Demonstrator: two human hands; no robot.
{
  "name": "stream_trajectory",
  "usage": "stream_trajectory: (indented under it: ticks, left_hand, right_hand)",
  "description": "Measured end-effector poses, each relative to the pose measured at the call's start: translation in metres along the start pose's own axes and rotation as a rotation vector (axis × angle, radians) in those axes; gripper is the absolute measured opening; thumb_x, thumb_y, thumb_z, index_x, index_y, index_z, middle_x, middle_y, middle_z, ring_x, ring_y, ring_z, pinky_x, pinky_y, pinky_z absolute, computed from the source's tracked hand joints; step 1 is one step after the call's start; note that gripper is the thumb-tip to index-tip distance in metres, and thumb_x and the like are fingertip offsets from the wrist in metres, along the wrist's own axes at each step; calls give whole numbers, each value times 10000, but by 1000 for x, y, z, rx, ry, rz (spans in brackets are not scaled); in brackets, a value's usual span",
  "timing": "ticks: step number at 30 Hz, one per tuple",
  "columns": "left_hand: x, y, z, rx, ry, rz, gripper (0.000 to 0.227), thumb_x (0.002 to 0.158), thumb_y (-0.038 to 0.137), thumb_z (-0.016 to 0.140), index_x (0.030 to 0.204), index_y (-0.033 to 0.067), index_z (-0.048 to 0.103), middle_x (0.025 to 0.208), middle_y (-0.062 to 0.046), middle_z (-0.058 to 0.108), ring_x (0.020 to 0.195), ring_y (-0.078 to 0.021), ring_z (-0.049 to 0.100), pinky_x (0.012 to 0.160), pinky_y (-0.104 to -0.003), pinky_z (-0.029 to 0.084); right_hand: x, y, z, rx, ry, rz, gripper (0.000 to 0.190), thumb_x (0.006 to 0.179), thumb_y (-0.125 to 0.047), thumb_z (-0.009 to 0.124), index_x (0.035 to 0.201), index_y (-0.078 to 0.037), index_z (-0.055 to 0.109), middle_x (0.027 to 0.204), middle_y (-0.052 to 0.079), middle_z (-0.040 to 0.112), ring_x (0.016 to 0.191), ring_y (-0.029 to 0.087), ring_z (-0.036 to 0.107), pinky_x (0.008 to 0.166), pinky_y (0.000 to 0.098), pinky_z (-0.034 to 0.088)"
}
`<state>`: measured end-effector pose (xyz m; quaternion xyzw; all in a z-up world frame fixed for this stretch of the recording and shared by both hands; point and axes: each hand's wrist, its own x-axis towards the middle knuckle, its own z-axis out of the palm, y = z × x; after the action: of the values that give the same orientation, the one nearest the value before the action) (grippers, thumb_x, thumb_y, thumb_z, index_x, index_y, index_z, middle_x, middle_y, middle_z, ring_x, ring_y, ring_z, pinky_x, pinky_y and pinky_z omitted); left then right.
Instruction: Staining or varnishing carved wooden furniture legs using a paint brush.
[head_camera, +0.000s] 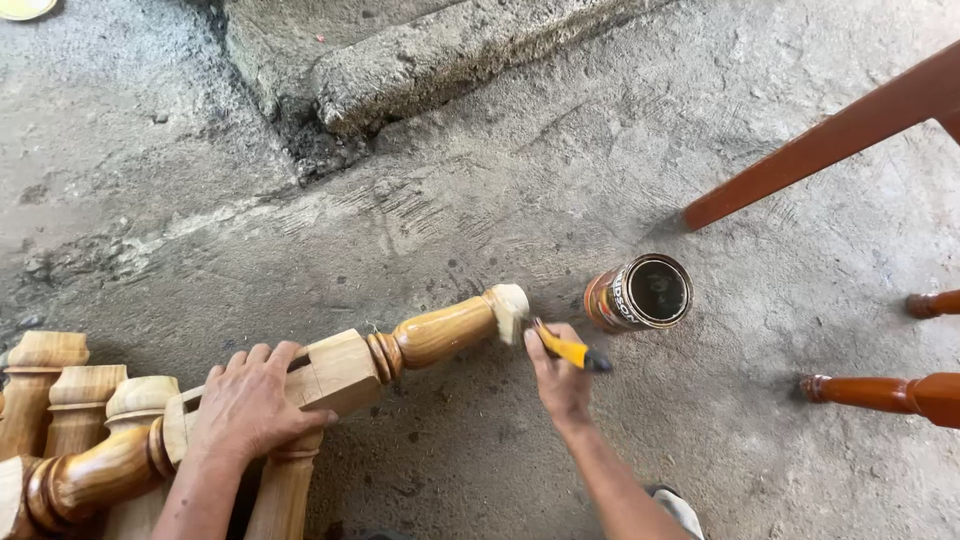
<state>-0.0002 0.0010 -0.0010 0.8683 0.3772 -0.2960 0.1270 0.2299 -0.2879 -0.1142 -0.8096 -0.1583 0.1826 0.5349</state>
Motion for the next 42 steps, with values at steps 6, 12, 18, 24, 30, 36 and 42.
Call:
stream_trajectory:
  ticks: [6,12,18,24,30,36,42]
  left_hand:
    - [7,-1,-1,-7,13,20,1003,574,694,882,1395,253,512,1320,-36,609,1305,-234,538,1116,-413,412]
    - [-14,8,9,32,49,16,1001,565,709,870,1376,248,508,1242,-25,600,1228,-230,561,1063,-408,425]
    - [-30,13,24,77,316,29,890,561,643,863,1301,260,550,1029,-5,572,1067,-211,572,952,-398,446]
    - [-33,12,25,68,348,55,830,564,608,881,1254,270,568,1022,-6,563,1063,-224,568,929,-412,447]
    - [-31,11,24,65,367,71,893,539,579,895,1317,283,572,1002,-6,566,1055,-220,568,936,-415,445]
    - [-29,11,25,120,372,70,849,570,624,869,1276,252,577,1032,-11,579,1061,-222,576,924,-403,457]
    - [-30,12,25,125,355,68,875,562,636,864,1293,246,581,1015,-12,581,1050,-224,576,920,-405,456]
  right_hand:
    - [-15,-37,0,-269,232,-409,121,968,-175,676,947,-56,665,825,50,690,695,147,658,617,320,564]
    - [55,-60,10,-401,12,-636,67,941,-94,724,911,-45,688,850,91,703,699,200,699,583,334,589]
    - [95,-114,-3,-637,-427,-237,99,854,-188,792,867,-105,738,816,65,737,688,192,676,632,350,562]
    - [99,-93,-39,-328,-603,-2,137,750,-164,843,836,-131,741,843,21,763,745,129,699,739,262,595]
    - [76,-47,-39,-632,-407,-412,82,901,-202,758,878,-123,760,797,34,693,659,156,632,531,291,522]
    - [2,-5,-49,-616,-235,-894,114,925,-96,741,993,-50,662,899,63,660,797,199,673,620,265,593]
    - [2,-28,-27,-514,50,-876,214,878,-80,760,1012,-10,608,883,114,631,804,255,666,664,370,581]
